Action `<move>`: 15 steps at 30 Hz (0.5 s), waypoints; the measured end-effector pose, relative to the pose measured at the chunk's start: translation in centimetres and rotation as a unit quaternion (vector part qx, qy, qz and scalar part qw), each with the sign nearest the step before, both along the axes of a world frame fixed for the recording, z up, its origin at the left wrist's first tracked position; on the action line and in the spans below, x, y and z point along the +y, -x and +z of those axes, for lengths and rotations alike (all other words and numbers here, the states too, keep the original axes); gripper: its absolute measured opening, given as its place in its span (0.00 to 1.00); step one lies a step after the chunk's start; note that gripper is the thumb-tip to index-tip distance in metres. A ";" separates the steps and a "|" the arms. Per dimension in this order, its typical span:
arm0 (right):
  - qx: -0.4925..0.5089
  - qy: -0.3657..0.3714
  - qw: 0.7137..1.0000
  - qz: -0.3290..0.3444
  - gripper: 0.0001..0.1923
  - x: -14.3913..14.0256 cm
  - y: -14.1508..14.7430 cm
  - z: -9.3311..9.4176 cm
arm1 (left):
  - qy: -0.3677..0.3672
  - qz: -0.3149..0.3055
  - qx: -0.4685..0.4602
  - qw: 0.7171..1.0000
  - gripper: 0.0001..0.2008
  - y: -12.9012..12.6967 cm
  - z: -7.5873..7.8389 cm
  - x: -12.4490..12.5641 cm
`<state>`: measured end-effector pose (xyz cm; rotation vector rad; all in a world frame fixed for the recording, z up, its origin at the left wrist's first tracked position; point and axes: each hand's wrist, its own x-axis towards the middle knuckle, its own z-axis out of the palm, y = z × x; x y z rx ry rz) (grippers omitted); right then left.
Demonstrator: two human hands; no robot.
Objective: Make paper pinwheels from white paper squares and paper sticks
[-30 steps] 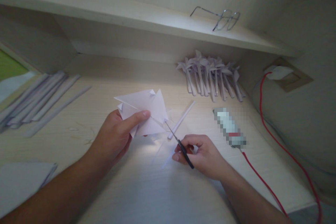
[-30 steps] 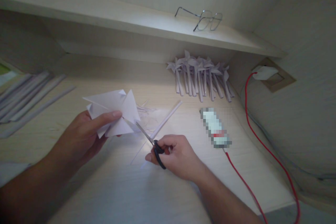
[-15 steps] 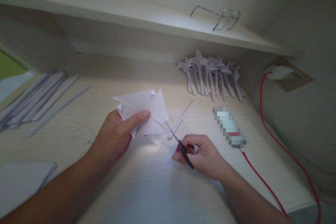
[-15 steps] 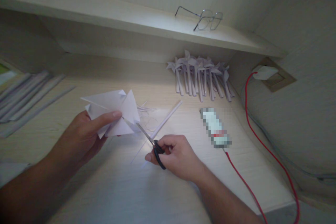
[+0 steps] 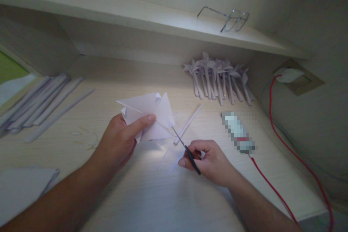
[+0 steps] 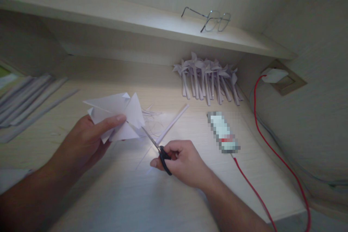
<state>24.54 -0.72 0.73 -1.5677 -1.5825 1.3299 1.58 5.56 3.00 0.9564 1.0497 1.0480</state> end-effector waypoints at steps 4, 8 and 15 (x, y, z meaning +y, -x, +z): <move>-0.001 -0.003 1.000 -0.001 0.16 0.0 0.0 -0.1 | -0.002 0.008 0.008 1.000 0.14 0.0 -0.1 0.0; 0.007 -0.001 1.000 -0.003 0.17 0.0 0.0 -0.2 | -0.007 0.009 0.018 1.000 0.14 0.0 -0.3 0.2; 0.031 0.023 0.999 -0.002 0.21 0.0 0.0 -0.1 | -0.006 0.003 0.007 1.000 0.13 0.1 -0.2 0.0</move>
